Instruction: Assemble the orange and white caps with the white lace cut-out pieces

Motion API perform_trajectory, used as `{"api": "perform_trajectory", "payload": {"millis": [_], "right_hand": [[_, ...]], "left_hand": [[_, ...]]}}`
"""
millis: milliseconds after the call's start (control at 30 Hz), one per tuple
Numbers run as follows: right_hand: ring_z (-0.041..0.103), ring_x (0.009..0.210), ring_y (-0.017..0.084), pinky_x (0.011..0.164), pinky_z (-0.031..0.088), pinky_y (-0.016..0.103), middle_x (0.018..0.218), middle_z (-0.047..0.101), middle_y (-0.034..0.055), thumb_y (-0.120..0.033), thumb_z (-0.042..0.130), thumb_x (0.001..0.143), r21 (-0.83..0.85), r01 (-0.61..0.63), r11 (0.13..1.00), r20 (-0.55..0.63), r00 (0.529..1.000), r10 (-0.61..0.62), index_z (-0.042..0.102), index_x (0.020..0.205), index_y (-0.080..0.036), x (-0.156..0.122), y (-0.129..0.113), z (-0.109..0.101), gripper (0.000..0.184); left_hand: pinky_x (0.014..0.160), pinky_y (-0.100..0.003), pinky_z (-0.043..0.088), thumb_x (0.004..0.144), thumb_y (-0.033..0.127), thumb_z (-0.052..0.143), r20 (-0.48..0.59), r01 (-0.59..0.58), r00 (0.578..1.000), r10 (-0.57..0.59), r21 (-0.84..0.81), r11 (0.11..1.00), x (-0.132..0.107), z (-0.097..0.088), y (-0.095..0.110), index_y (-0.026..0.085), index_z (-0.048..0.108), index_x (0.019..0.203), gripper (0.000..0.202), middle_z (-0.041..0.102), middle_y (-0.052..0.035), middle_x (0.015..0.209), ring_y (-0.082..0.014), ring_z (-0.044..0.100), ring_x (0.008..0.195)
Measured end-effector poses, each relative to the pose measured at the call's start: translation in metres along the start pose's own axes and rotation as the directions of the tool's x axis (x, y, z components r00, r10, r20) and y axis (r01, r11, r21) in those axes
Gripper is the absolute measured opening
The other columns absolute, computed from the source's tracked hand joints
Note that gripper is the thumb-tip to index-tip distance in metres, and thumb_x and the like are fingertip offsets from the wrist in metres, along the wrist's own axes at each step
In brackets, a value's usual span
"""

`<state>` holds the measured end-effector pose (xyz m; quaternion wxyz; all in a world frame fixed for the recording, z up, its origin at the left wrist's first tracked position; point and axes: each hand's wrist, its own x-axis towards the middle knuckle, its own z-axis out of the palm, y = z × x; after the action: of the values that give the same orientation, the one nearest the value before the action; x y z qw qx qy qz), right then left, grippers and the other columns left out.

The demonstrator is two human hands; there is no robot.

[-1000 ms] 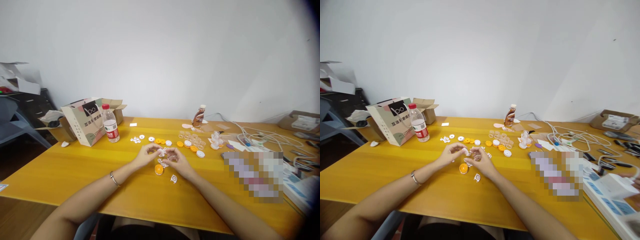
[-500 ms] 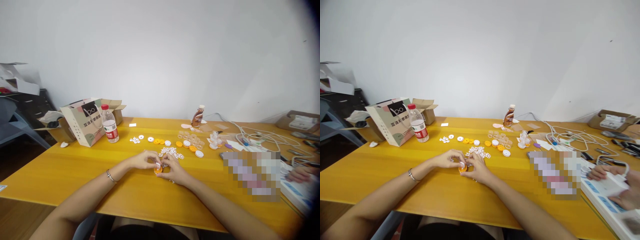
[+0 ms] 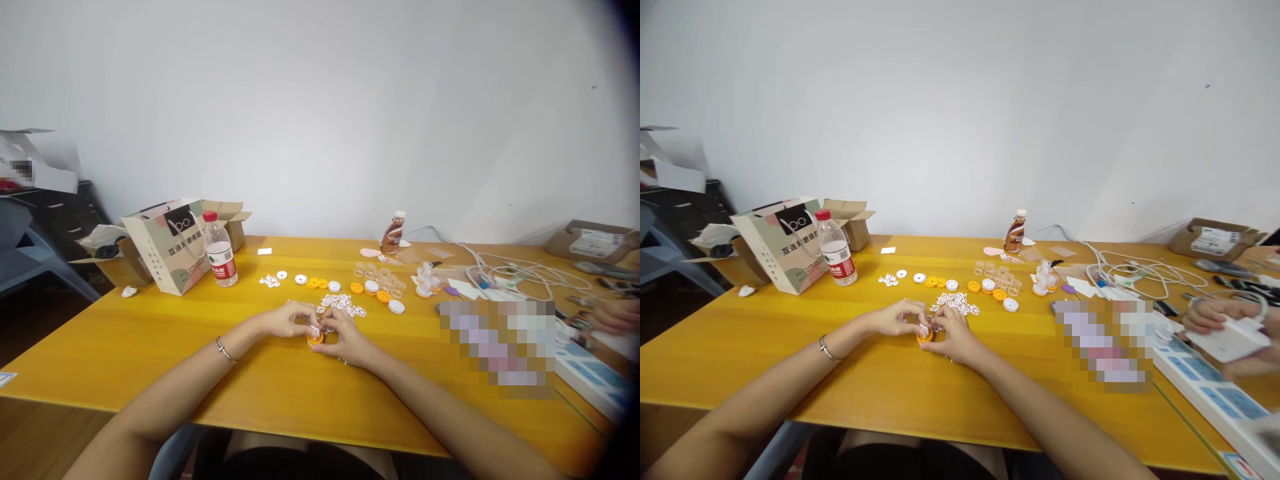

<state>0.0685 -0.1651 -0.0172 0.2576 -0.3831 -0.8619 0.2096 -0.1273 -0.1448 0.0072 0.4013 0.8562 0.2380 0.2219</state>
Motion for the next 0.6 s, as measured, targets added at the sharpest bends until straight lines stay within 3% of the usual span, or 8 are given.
{"api": "perform_trajectory", "payload": {"millis": [233, 333, 400, 467, 600], "right_hand": [[0.045, 0.092, 0.021, 0.081, 0.036, 0.034, 0.09, 0.049, 0.0026, -0.038, 0.066, 0.063, -0.002, 0.026, 1.0, -0.004, 1.0, -0.026, 0.06, 0.076, -0.023, -0.001, -0.005, -0.006, 0.021], [0.046, 0.093, 0.021, 0.083, 0.037, 0.034, 0.092, 0.051, 0.003, -0.036, 0.066, 0.062, 0.085, 0.033, 0.996, -0.048, 0.998, -0.029, 0.06, 0.079, -0.023, 0.0, -0.005, -0.017, 0.022], [0.048, 0.09, 0.02, 0.082, 0.038, 0.033, 0.092, 0.053, 0.0028, -0.035, 0.066, 0.063, 0.2, 0.042, 0.979, -0.052, 0.998, -0.033, 0.059, 0.08, -0.021, 0.001, -0.006, -0.026, 0.024], [0.052, 0.083, 0.018, 0.078, 0.04, 0.031, 0.088, 0.055, 0.0018, -0.036, 0.065, 0.063, 0.353, 0.015, 0.935, 0.021, 1.0, -0.024, 0.057, 0.079, -0.02, 0.0, -0.008, -0.033, 0.024], [0.058, 0.071, 0.014, 0.068, 0.045, 0.028, 0.077, 0.059, -0.0007, -0.038, 0.066, 0.062, 0.678, -0.18, 0.713, 0.272, 0.962, -0.016, 0.051, 0.082, -0.02, -0.005, -0.011, -0.035, 0.031]], "left_hand": [[0.079, -0.026, 0.042, 0.074, 0.03, 0.059, 0.056, -0.032, 0.998, 0.031, 0.016, 0.999, 0.0, 0.001, 0.016, 0.014, 0.063, 0.086, 0.02, 0.06, -0.0069, 0.088, -0.0134, 0.056, 0.083], [0.076, -0.025, 0.044, 0.075, 0.033, 0.058, -0.064, -0.027, 0.998, 0.027, -0.005, 1.0, 0.01, -0.002, 0.017, 0.015, 0.059, 0.097, 0.029, 0.061, -0.0075, 0.091, -0.0139, 0.057, 0.082], [0.075, -0.025, 0.044, 0.078, 0.036, 0.053, -0.225, -0.001, 0.974, 0.007, 0.026, 1.0, 0.027, -0.007, 0.014, 0.014, 0.058, 0.1, 0.031, 0.062, -0.0079, 0.093, -0.0145, 0.058, 0.083], [0.076, -0.026, 0.044, 0.079, 0.038, 0.05, -0.369, 0.063, 0.929, -0.007, 0.139, 0.988, 0.053, -0.014, 0.006, 0.014, 0.059, 0.096, 0.031, 0.062, -0.0083, 0.096, -0.016, 0.057, 0.087], [0.086, -0.032, 0.041, 0.079, 0.03, 0.05, -0.356, 0.182, 0.933, -0.052, 0.341, 0.922, 0.121, -0.022, -0.015, 0.01, 0.052, 0.111, 0.038, 0.055, -0.0133, 0.114, -0.0207, 0.053, 0.099]]}}
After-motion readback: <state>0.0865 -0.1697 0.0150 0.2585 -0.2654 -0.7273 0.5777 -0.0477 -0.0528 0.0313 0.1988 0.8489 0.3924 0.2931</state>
